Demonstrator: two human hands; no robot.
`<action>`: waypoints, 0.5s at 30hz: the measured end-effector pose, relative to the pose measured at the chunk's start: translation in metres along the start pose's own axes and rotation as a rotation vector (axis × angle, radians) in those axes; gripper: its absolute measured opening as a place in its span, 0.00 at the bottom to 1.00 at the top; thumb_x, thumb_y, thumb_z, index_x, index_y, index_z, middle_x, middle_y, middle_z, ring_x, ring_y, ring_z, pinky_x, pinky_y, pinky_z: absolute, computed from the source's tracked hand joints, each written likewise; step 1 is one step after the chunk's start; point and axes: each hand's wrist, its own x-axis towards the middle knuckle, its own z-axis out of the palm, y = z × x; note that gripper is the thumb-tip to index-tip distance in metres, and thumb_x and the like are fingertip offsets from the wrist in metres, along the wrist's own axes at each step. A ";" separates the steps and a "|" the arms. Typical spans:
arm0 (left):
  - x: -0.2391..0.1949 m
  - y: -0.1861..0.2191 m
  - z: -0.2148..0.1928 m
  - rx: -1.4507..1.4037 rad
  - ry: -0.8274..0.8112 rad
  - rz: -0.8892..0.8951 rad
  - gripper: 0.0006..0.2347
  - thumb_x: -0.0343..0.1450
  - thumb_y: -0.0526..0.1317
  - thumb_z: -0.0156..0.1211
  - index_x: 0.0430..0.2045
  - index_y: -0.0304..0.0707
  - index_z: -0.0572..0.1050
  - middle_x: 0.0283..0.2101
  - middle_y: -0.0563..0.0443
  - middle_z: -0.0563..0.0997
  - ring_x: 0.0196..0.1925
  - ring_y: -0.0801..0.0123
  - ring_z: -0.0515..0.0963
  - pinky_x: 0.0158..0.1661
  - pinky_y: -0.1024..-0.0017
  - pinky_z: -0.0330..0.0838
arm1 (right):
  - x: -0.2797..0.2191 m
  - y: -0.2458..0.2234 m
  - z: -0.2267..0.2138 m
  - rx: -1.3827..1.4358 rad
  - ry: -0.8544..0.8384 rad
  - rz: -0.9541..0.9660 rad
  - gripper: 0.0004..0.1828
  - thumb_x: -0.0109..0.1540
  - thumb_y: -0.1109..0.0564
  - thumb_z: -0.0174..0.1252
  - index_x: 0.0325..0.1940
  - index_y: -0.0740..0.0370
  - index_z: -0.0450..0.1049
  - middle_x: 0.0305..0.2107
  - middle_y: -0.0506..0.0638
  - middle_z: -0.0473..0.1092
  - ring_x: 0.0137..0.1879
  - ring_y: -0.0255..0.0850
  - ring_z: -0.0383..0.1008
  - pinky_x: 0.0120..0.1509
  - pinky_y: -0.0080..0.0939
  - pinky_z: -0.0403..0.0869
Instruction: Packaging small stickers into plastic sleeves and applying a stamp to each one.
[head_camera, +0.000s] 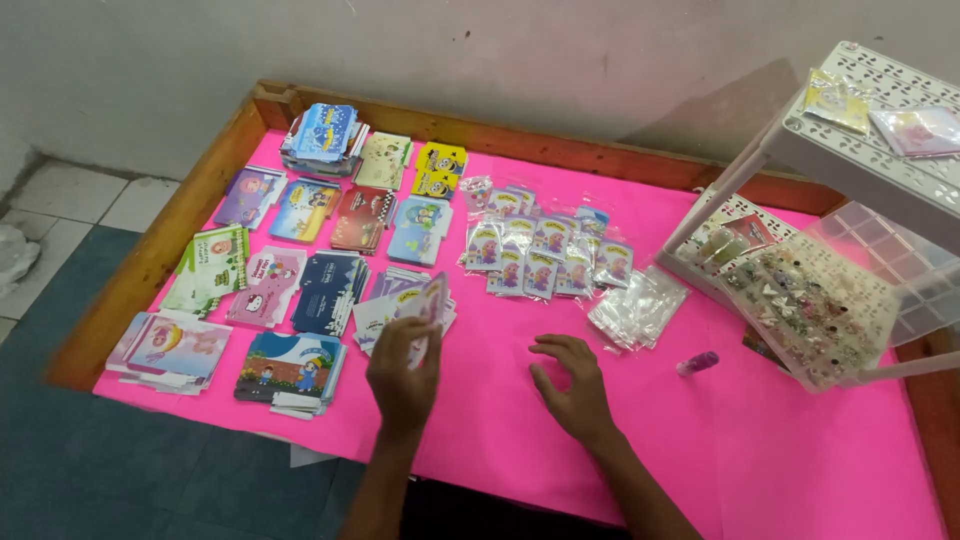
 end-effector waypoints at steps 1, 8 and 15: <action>-0.012 -0.001 0.011 0.001 0.005 0.001 0.02 0.70 0.31 0.67 0.30 0.36 0.79 0.34 0.44 0.83 0.38 0.55 0.85 0.43 0.64 0.81 | 0.003 -0.024 -0.007 0.000 -0.001 -0.005 0.11 0.62 0.50 0.63 0.48 0.44 0.82 0.50 0.43 0.77 0.61 0.45 0.73 0.65 0.52 0.67; -0.038 0.058 0.042 -0.139 -0.077 0.463 0.07 0.68 0.32 0.72 0.32 0.40 0.76 0.37 0.49 0.80 0.36 0.62 0.80 0.34 0.67 0.76 | 0.008 -0.085 -0.024 0.618 0.062 0.484 0.11 0.62 0.58 0.57 0.47 0.65 0.77 0.37 0.51 0.77 0.44 0.40 0.78 0.50 0.40 0.79; -0.048 0.046 0.052 -0.253 -0.296 0.367 0.18 0.69 0.35 0.70 0.51 0.36 0.70 0.52 0.42 0.79 0.54 0.55 0.82 0.48 0.62 0.82 | -0.005 -0.040 -0.036 -0.028 0.311 -0.028 0.13 0.64 0.62 0.57 0.52 0.65 0.78 0.40 0.53 0.80 0.44 0.45 0.82 0.47 0.42 0.83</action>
